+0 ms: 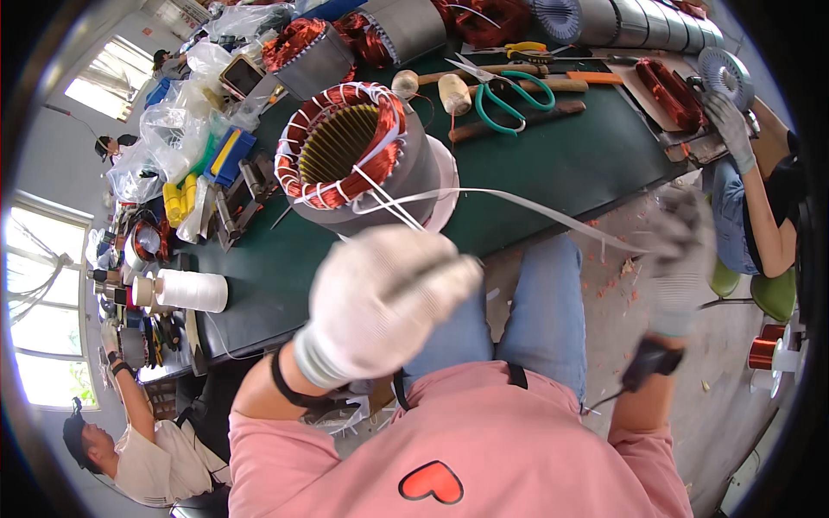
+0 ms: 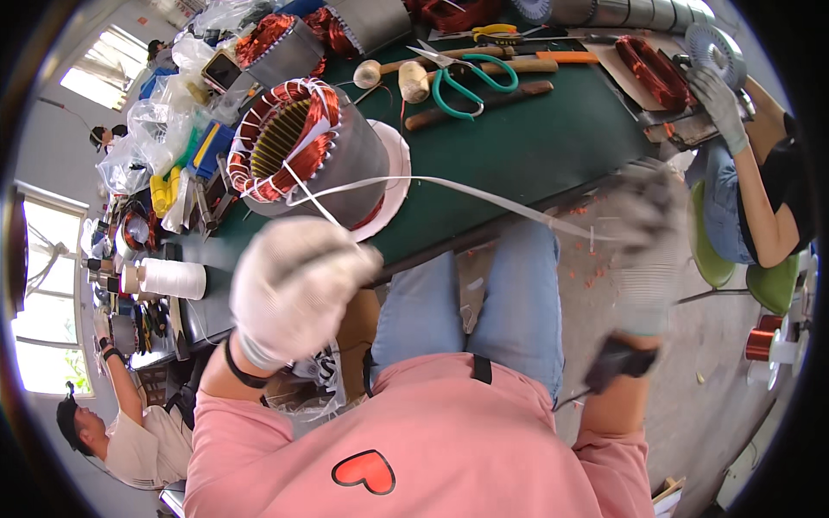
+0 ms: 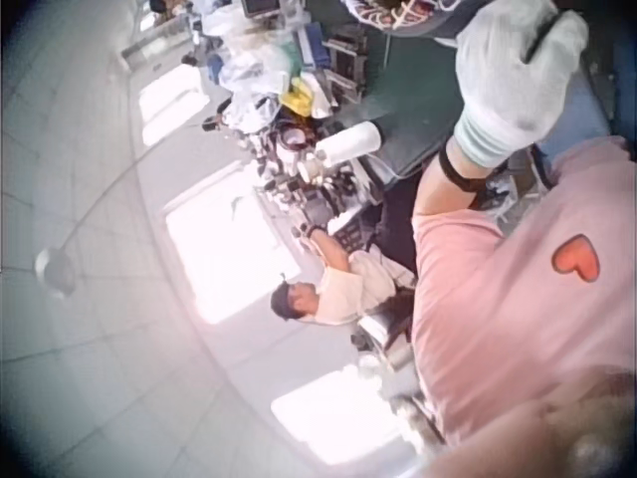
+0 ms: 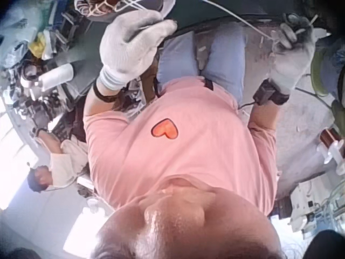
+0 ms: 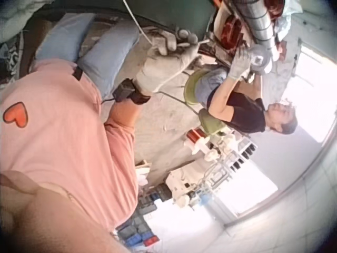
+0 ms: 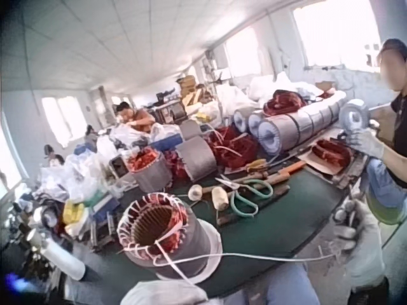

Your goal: Tying and securing the wire windings of an electric motor stator using thread and a needle tool.

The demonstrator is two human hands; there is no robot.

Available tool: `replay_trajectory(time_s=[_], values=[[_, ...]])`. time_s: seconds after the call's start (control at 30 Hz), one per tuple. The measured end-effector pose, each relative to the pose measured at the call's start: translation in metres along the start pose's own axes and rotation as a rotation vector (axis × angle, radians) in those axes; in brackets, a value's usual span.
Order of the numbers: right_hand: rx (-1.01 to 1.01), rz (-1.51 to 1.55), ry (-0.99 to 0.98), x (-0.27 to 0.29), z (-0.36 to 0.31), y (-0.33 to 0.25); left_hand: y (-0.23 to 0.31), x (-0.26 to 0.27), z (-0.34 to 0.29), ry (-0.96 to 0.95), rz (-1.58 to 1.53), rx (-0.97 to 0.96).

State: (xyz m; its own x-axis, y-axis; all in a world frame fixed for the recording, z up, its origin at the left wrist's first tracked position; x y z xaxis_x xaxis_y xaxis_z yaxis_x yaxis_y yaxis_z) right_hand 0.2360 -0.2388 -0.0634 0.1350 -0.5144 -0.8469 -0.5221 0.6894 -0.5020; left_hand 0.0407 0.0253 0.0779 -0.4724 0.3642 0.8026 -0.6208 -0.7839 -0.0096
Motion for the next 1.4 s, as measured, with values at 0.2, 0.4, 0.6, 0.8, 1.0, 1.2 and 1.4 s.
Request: replay_trajectory(time_s=[0.2, 0.4, 0.6, 0.8, 1.0, 1.2, 1.4], values=[[-0.479, -0.513, -0.396, -0.170, 0.006, 0.163, 0.003, -0.015, -0.030, 0.003, -0.005, -0.151], [-0.435, -0.112, -0.547, -0.227, 0.004, 0.165, -0.076, 0.016, -0.042, 0.147, 0.322, 0.255], [0.010, -0.971, -0.660, -0.180, 0.007, 0.203, -0.089, 0.021, -0.051, 0.200, 0.162, 0.302], [0.262, -0.861, -0.513, -0.168, 0.002, 0.203, -0.086, 0.010, -0.030, 0.088, 0.193, 0.413], [0.097, -0.893, 0.180, 0.113, -0.106, -0.012, -0.101, 0.022, -0.061, 0.158, 0.044, 0.543], [0.290, -0.653, 0.386, 0.207, -0.156, -0.120, -0.108, 0.021, -0.062, 0.114, 0.048, 0.479], [-0.443, -1.001, -0.012, -0.093, -0.028, 0.108, -0.106, 0.024, -0.058, 0.021, 0.000, 0.373]])
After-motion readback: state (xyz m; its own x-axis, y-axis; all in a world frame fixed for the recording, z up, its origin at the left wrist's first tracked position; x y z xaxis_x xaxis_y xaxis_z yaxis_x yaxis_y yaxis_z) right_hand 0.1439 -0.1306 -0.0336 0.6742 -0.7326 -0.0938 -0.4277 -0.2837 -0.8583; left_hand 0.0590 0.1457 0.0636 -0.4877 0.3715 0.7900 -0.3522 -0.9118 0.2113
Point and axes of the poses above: each hand's wrist, its own z-axis towards the middle knuckle, its own x-axis out of the back of the hand, y = z × x, the point moved 6 cm from there along z, towards the middle knuckle, and after that the axes turned 13 degrees about -x, right-handed, at the moved point
